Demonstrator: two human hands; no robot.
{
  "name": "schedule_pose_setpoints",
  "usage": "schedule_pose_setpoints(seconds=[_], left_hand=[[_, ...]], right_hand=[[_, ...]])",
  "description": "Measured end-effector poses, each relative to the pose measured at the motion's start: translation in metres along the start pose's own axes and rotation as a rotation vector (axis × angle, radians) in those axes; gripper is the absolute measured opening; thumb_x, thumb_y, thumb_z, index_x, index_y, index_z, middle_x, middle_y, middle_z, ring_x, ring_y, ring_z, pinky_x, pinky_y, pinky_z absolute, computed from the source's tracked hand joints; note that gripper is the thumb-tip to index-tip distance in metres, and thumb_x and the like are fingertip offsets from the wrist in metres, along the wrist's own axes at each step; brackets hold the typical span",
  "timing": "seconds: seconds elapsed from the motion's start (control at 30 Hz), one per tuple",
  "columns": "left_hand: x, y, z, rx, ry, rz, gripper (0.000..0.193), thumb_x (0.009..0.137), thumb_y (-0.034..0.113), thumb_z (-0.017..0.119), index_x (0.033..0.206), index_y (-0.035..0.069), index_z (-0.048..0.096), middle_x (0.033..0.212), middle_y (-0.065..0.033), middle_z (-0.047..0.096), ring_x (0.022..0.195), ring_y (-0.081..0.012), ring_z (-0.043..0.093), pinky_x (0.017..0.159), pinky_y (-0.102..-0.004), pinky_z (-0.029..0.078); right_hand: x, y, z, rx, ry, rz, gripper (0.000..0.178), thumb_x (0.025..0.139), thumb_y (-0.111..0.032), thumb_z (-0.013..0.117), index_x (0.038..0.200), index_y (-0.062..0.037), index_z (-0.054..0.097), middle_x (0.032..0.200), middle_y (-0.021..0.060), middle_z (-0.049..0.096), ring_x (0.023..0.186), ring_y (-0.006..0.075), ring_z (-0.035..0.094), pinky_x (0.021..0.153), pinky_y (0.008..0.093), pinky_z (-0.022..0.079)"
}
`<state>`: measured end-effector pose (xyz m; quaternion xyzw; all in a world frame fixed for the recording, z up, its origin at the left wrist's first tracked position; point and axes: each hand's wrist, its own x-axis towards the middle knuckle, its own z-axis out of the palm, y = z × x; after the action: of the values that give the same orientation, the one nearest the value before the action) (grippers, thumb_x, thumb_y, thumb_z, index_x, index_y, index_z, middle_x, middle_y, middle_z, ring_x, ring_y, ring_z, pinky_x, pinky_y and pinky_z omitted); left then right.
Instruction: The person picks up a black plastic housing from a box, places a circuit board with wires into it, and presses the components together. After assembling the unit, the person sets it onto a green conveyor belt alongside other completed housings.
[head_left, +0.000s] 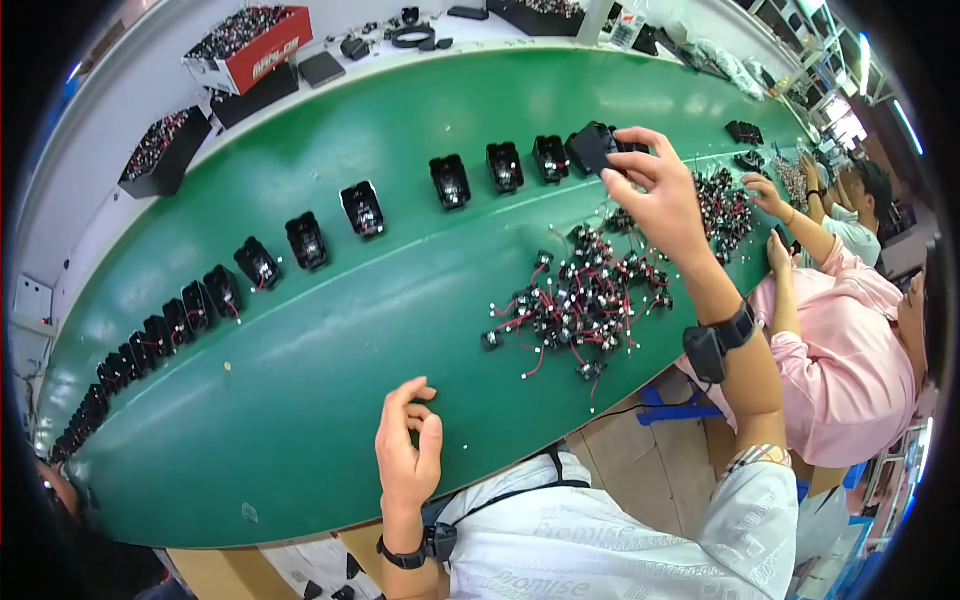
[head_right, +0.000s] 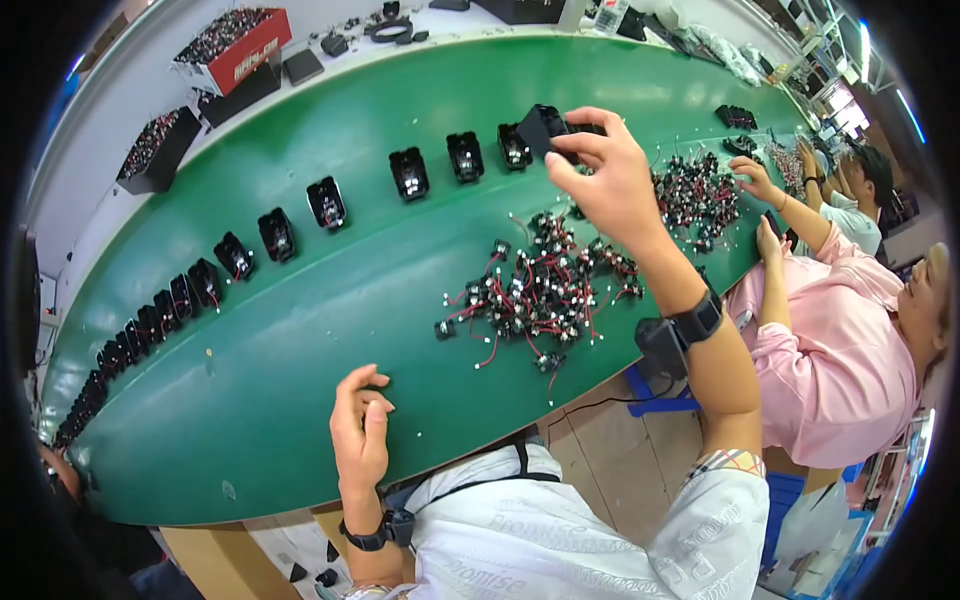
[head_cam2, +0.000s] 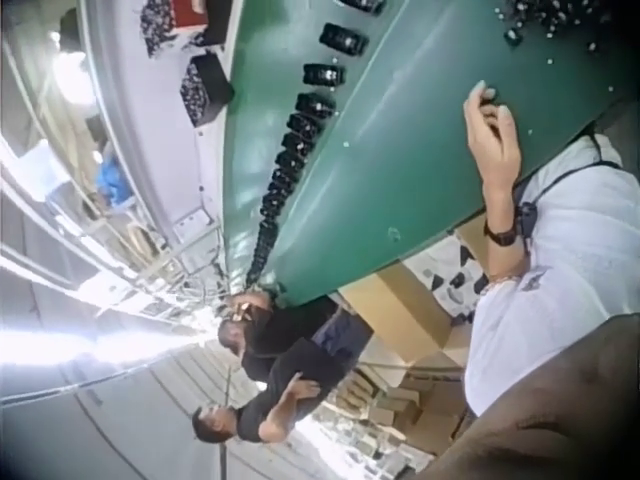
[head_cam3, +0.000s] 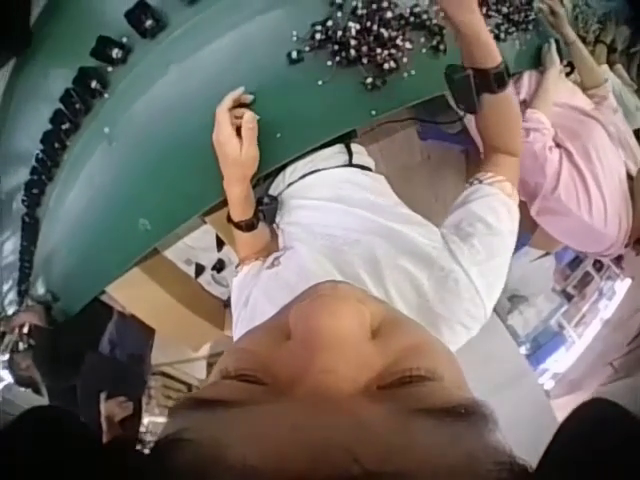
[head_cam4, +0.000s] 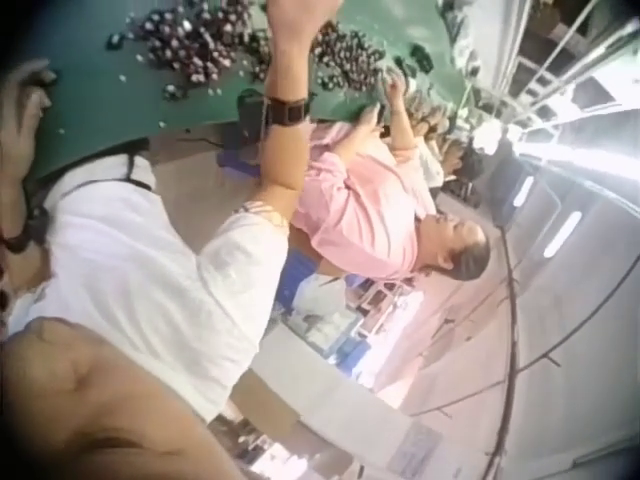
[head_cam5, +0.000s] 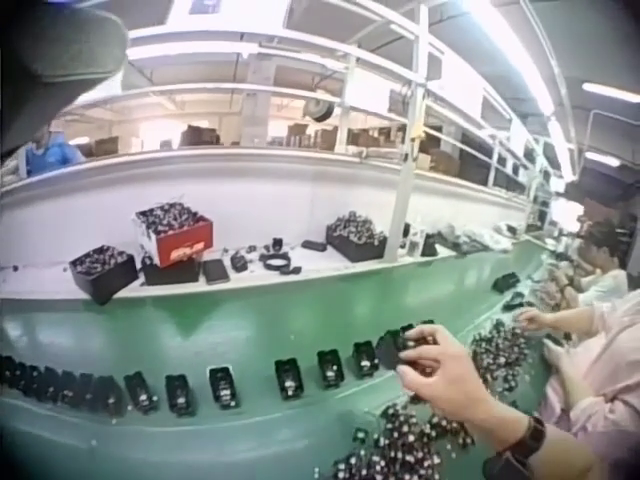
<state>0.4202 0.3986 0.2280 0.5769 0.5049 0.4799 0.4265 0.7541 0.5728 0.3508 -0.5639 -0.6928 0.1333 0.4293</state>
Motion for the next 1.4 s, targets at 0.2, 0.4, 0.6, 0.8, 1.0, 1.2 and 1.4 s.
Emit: schedule_pose_setpoints(seconds=[0.2, 0.4, 0.6, 0.8, 1.0, 1.2, 1.4], left_hand=[[0.000, 0.000, 0.001, 0.066, 0.016, 0.021, 0.033, 0.094, 0.010, 0.056, 0.124, -0.003, 0.055, 0.103, -0.0121, 0.063, 0.076, -0.0134, 0.059, 0.072, -0.0272, 0.049], [-0.001, -0.005, 0.006, 0.094, 0.053, 0.032, 0.027, 0.091, 0.007, 0.059, 0.116, -0.004, 0.060, 0.100, -0.0140, 0.064, 0.069, -0.0149, 0.059, 0.064, -0.0266, 0.049], [0.002, -0.005, 0.006, 0.077, 0.047, -0.026, 0.026, 0.095, 0.008, 0.053, 0.117, -0.004, 0.058, 0.102, -0.0111, 0.062, 0.073, -0.0114, 0.059, 0.063, -0.0231, 0.047], [0.007, -0.004, 0.009, 0.138, 0.101, 0.012, 0.015, 0.086, -0.001, 0.063, 0.101, -0.003, 0.064, 0.096, -0.0118, 0.065, 0.066, -0.0123, 0.059, 0.061, -0.0243, 0.047], [0.004, -0.003, 0.011, 0.139, 0.033, -0.018, 0.013, 0.089, -0.005, 0.060, 0.102, -0.006, 0.062, 0.100, -0.0099, 0.061, 0.075, -0.0120, 0.060, 0.067, -0.0237, 0.050], [-0.099, -0.016, -0.086, 0.172, 0.671, -0.104, 0.008, 0.087, -0.002, 0.058, 0.093, -0.004, 0.062, 0.099, -0.0131, 0.062, 0.085, -0.0231, 0.061, 0.075, -0.0327, 0.053], [-0.332, -0.154, -0.239, 0.865, 1.310, -0.428, 0.020, 0.095, 0.015, 0.062, 0.102, -0.003, 0.065, 0.098, -0.0186, 0.066, 0.095, -0.0321, 0.062, 0.085, -0.0452, 0.050]], right_hand=[[0.088, 0.109, -0.048, -0.644, 0.269, -0.109, 0.028, 0.078, -0.025, 0.070, 0.096, -0.0043, 0.076, 0.126, 0.0139, 0.060, 0.103, 0.0310, 0.064, 0.086, 0.0391, 0.052], [0.103, 0.227, -0.075, -0.760, 0.124, 0.140, 0.025, 0.074, -0.024, 0.069, 0.091, -0.0067, 0.077, 0.133, 0.0212, 0.056, 0.118, 0.0345, 0.058, 0.097, 0.0449, 0.050], [0.094, 0.268, -0.080, -0.787, -0.132, 0.248, 0.027, 0.073, -0.021, 0.072, 0.093, -0.0040, 0.076, 0.127, 0.0219, 0.061, 0.113, 0.0364, 0.060, 0.097, 0.0444, 0.050], [0.093, 0.259, -0.076, -0.765, -0.144, 0.180, 0.037, 0.070, -0.016, 0.077, 0.103, 0.0002, 0.073, 0.112, 0.0202, 0.066, 0.104, 0.0382, 0.064, 0.093, 0.0436, 0.052], [0.082, 0.250, -0.090, -0.808, -0.140, 0.213, 0.048, 0.071, -0.022, 0.077, 0.114, -0.0016, 0.070, 0.138, 0.0238, 0.053, 0.128, 0.0361, 0.052, 0.109, 0.0416, 0.041], [0.026, 0.096, -0.071, -0.375, 0.121, -0.118, 0.033, 0.081, -0.014, 0.072, 0.111, 0.0008, 0.067, 0.126, 0.0166, 0.061, 0.116, 0.0308, 0.060, 0.099, 0.0380, 0.047], [-0.128, -0.040, -0.003, -0.116, -0.294, -0.337, 0.014, 0.072, -0.001, 0.075, 0.085, -0.0059, 0.071, 0.088, 0.0086, 0.071, 0.079, 0.0242, 0.070, 0.072, 0.0338, 0.055]])
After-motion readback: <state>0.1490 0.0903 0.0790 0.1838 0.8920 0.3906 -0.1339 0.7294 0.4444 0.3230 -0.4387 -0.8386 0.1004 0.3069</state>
